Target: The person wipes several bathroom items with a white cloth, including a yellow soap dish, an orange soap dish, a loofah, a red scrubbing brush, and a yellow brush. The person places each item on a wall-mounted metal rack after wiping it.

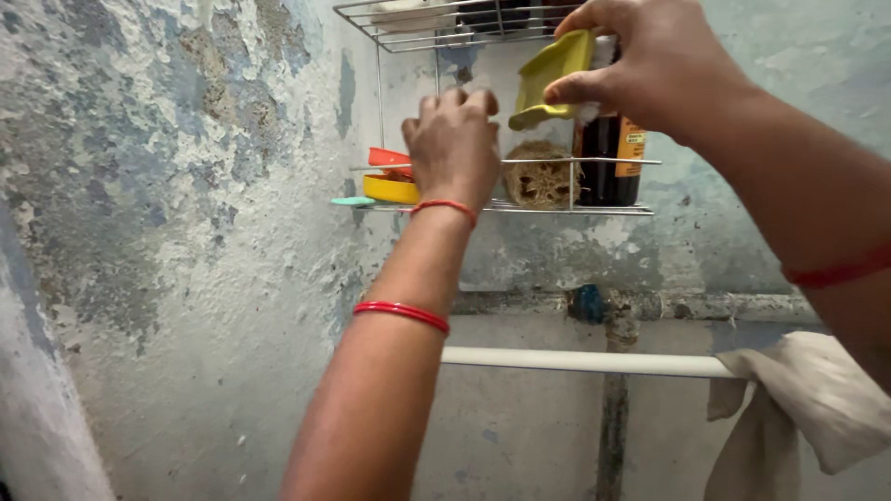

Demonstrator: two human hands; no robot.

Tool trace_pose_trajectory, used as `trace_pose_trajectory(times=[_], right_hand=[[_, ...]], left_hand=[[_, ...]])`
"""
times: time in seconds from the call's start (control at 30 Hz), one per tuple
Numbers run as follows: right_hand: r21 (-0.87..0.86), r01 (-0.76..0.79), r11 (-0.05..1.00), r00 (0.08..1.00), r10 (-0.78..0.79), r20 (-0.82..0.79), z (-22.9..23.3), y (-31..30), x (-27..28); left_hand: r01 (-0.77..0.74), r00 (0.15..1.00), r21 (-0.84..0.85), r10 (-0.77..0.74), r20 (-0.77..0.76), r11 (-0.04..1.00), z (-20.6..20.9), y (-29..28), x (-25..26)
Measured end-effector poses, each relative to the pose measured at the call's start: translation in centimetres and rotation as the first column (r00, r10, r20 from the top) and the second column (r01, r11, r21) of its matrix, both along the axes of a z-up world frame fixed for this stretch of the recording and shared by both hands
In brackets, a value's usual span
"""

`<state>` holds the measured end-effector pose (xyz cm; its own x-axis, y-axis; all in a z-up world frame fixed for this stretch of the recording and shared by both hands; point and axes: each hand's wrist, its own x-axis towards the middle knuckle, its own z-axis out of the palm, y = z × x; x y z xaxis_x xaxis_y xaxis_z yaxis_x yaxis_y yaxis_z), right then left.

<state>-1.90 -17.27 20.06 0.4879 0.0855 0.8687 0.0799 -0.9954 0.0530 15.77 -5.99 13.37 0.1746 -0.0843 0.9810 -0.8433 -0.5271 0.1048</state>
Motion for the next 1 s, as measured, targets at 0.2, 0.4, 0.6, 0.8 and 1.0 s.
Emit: trace_pose_trajectory(times=[0.2,0.4,0.6,0.8,1.0], right_hand=[[0.103,0.070,0.992,0.997,-0.065,-0.050,0.6,1.1,4.3],[0.143,0.141,0.980,0.983,-0.121,-0.136,1.2,2.1,6.8],[0.091,0.240,0.967,0.955,-0.218,-0.202,2.2,2.4,7.1],[0.001,0.390,0.921,0.895,-0.379,-0.237,2.4,1.2,6.2],[-0.157,0.440,0.884,0.873,-0.462,-0.157,2.7,-1.6,6.3]], left_hand=[[0.013,0.993,0.062,-0.005,-0.116,0.998,-1.7,2.2,1.8],[0.054,0.978,0.078,-0.037,-0.206,0.995,-1.7,2.4,2.0],[0.072,0.972,0.068,-0.054,-0.230,0.995,-1.8,2.5,1.9],[0.070,0.977,0.071,-0.054,-0.204,0.995,-1.8,2.5,1.9],[-0.057,0.998,-0.065,0.058,0.017,0.996,-2.3,1.7,1.8]])
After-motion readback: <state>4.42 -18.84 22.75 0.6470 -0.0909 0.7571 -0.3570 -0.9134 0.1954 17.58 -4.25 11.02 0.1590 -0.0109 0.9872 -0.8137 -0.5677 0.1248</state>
